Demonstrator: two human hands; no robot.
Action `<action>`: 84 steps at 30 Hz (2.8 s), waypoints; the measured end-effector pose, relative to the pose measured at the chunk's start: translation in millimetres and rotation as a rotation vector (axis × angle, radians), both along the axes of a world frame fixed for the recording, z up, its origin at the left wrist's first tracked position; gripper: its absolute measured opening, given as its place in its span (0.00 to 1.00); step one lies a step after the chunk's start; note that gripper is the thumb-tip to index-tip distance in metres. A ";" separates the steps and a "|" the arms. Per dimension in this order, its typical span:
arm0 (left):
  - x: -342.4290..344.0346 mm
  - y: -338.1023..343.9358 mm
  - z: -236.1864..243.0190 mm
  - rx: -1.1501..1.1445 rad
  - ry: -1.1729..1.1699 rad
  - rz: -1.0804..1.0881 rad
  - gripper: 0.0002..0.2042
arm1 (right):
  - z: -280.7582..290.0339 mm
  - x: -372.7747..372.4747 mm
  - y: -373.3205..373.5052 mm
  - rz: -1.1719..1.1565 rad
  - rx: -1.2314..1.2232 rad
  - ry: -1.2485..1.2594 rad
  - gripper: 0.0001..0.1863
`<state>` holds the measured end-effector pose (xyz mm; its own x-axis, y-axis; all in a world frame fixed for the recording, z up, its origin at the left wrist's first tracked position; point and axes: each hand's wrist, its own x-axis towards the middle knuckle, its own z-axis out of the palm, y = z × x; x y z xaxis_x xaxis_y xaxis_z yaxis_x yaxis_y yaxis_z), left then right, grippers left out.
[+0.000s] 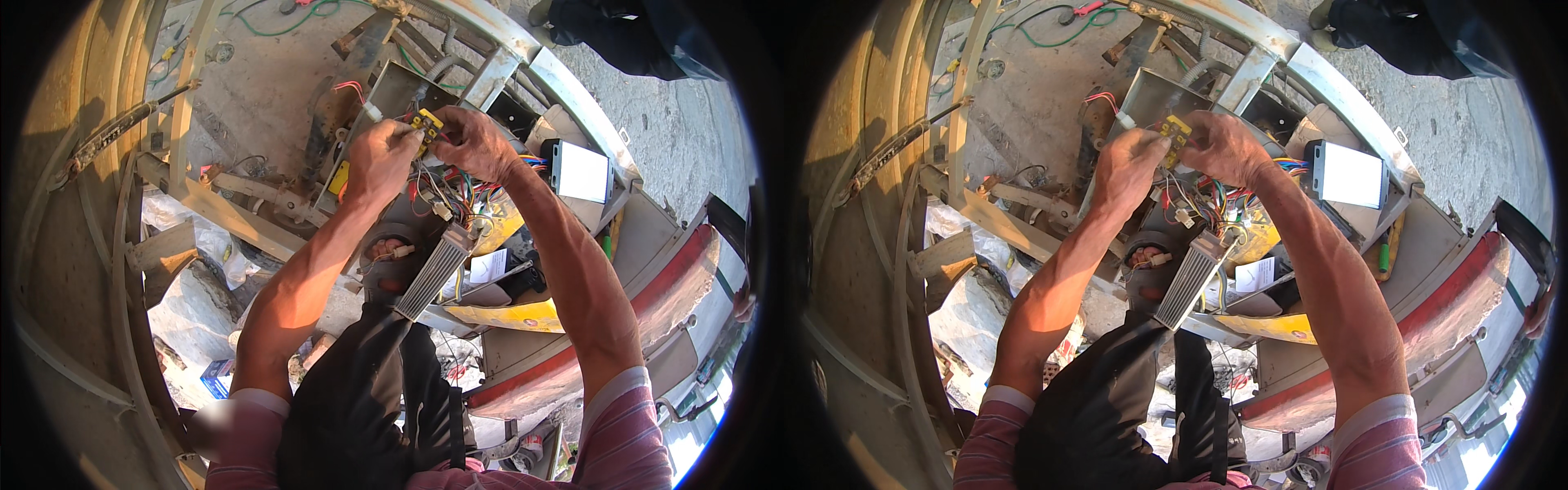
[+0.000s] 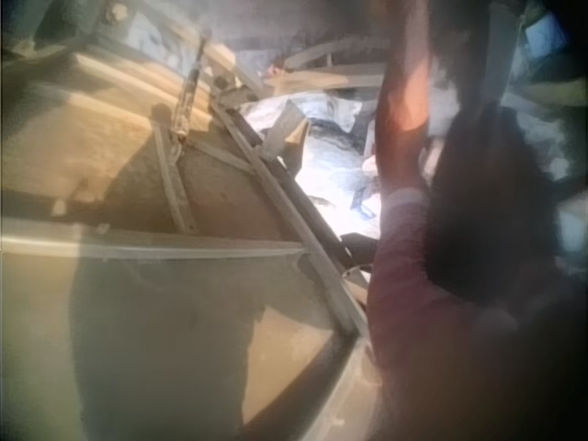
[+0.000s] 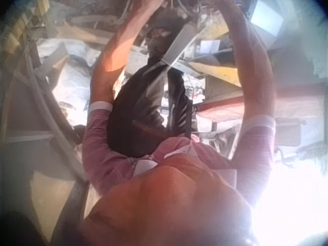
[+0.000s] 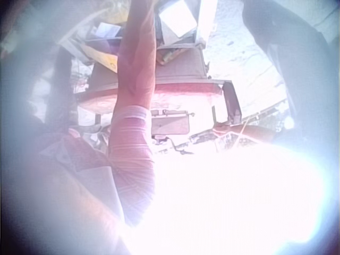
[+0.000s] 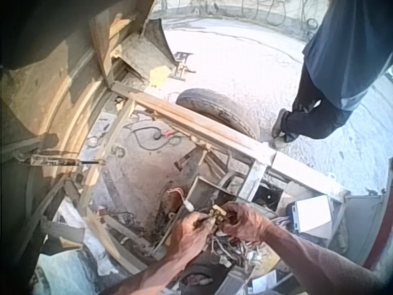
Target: The person connects multiple colored wires to a yellow terminal block inside a metal enclosure. They strip wire ends, insert them into terminals, and tighten connections by hand while handling a power supply unit and other components.
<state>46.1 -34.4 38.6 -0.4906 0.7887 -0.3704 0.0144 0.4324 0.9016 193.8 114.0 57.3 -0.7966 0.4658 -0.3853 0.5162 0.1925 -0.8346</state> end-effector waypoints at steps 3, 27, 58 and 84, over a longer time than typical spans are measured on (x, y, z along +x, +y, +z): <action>-2.4 6.2 -1.2 0.004 -0.101 0.019 0.08 | 0.4 0.0 -0.2 0.011 0.024 -0.001 0.21; -6.0 12.8 -9.5 0.071 0.124 0.016 0.08 | 2.2 -1.4 -2.5 -0.028 0.049 -0.022 0.20; -36.3 -22.6 -12.7 0.005 -0.160 0.151 0.02 | 2.3 -1.4 -5.3 -0.119 0.063 0.002 0.24; -35.2 -38.0 -34.1 0.022 0.492 -0.145 0.11 | -2.0 1.5 -5.1 -0.149 -0.003 0.078 0.22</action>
